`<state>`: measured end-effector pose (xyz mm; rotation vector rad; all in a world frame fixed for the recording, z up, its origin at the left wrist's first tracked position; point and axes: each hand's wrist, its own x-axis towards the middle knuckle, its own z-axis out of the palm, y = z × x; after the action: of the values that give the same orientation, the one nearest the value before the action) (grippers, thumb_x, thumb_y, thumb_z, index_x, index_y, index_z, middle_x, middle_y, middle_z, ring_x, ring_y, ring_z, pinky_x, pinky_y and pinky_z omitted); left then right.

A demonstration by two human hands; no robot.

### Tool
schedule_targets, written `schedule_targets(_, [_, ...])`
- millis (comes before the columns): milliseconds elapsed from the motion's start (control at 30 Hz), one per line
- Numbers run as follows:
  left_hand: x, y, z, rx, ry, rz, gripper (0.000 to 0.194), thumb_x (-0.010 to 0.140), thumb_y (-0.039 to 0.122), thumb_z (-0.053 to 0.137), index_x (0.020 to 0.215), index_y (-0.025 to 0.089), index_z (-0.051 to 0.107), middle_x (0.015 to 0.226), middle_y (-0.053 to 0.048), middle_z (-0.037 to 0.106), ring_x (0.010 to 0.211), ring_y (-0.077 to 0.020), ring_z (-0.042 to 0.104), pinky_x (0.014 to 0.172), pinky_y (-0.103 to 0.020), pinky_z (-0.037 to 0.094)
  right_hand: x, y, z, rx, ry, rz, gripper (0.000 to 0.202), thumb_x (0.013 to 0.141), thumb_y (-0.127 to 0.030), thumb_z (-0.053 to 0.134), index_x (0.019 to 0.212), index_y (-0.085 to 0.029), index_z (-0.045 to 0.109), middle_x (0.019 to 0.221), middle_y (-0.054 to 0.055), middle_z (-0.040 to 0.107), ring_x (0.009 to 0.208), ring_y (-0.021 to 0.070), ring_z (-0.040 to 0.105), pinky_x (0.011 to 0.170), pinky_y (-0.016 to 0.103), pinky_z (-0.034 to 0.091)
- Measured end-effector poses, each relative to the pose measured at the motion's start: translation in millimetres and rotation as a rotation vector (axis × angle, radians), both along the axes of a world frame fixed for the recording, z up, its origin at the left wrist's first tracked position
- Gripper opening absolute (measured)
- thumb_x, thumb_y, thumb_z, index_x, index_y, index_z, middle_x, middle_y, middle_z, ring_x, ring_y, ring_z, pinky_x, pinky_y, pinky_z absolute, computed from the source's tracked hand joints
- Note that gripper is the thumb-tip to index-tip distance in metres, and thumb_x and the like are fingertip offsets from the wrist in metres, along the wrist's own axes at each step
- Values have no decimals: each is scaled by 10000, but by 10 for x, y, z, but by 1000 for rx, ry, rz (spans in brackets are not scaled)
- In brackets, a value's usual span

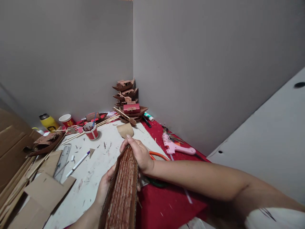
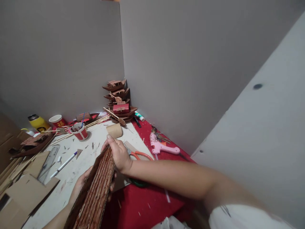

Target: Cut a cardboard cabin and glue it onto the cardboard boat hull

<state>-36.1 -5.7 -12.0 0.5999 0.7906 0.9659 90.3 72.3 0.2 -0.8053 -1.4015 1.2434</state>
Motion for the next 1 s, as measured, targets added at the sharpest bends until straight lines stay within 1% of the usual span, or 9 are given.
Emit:
schedule_targets(133, [-24, 8, -35, -89, -53, -111, 490, 826, 505, 602, 1009, 67, 724, 740, -137, 750, 713, -299, 731, 668, -369, 581, 2, -24, -20, 2, 30, 18, 670, 851, -751, 376, 588, -181, 612, 555, 21, 587, 572, 143, 531, 614, 274, 440])
schedule_targets(233, [-54, 20, -2, -69, -34, -40, 449, 798, 431, 654, 1065, 74, 705, 732, -128, 753, 659, -287, 724, 653, -372, 580, 3, 9, -5, -13, 7, 73, 652, 859, -733, 387, 611, -178, 624, 553, 17, 575, 575, 141, 531, 609, 273, 451])
schedule_targets(333, [-102, 104, 105, -178, -17, 121, 400, 825, 312, 611, 1133, 66, 676, 729, -119, 758, 648, -288, 730, 634, -371, 587, 37, 121, 39, -93, -31, 152, 557, 892, -662, 415, 816, -173, 670, 710, 35, 639, 693, 154, 587, 635, 267, 479])
schedule_targets(433, [-167, 260, 173, -243, -27, 368, 385, 856, 242, 545, 1172, 48, 647, 738, -122, 763, 649, -284, 735, 639, -376, 593, 143, 234, 90, -168, -18, 128, 439, 945, -540, 415, 1129, -182, 589, 992, 78, 669, 822, 156, 619, 615, 244, 488])
schedule_targets(600, [-291, 515, 40, -133, -72, 625, 336, 919, 272, 453, 1155, 124, 642, 731, -56, 754, 725, -248, 739, 786, -395, 578, 370, 103, 37, -159, -188, 127, 370, 922, -413, 506, 1173, -150, 574, 1060, 122, 667, 844, 159, 622, 644, 254, 497])
schedule_targets(700, [-347, 587, -42, -99, -99, 690, 427, 943, 409, 396, 1077, 104, 664, 758, -90, 746, 764, -268, 731, 807, -432, 568, 424, -178, -95, -143, -391, 238, 562, 845, -406, 611, 1313, -112, 511, 1122, 146, 647, 892, 186, 626, 722, 306, 517])
schedule_targets(800, [-360, 595, -38, -62, -114, 755, 456, 939, 455, 391, 1000, 106, 677, 722, -84, 726, 723, -247, 715, 807, -409, 560, 411, -468, -176, -78, -612, 297, 995, 736, -463, 730, 1525, -129, 224, 1269, 178, 586, 998, 242, 625, 830, 374, 513])
schedule_targets(867, [-341, 579, 7, -28, -121, 799, 418, 941, 436, 402, 947, 125, 681, 698, -59, 711, 684, -212, 698, 804, -366, 552, 377, -605, -168, -7, -741, 308, 1179, 675, -492, 779, 1557, -155, 72, 1320, 201, 565, 1090, 313, 609, 897, 440, 489])
schedule_targets(1000, [-261, 514, 135, 45, -141, 850, 397, 944, 423, 403, 841, 151, 673, 681, -41, 694, 670, -184, 676, 790, -325, 539, 296, -689, -105, 88, -817, 261, 1183, 708, -432, 773, 1556, -136, 3, 1308, 244, 580, 1154, 400, 586, 910, 507, 469])
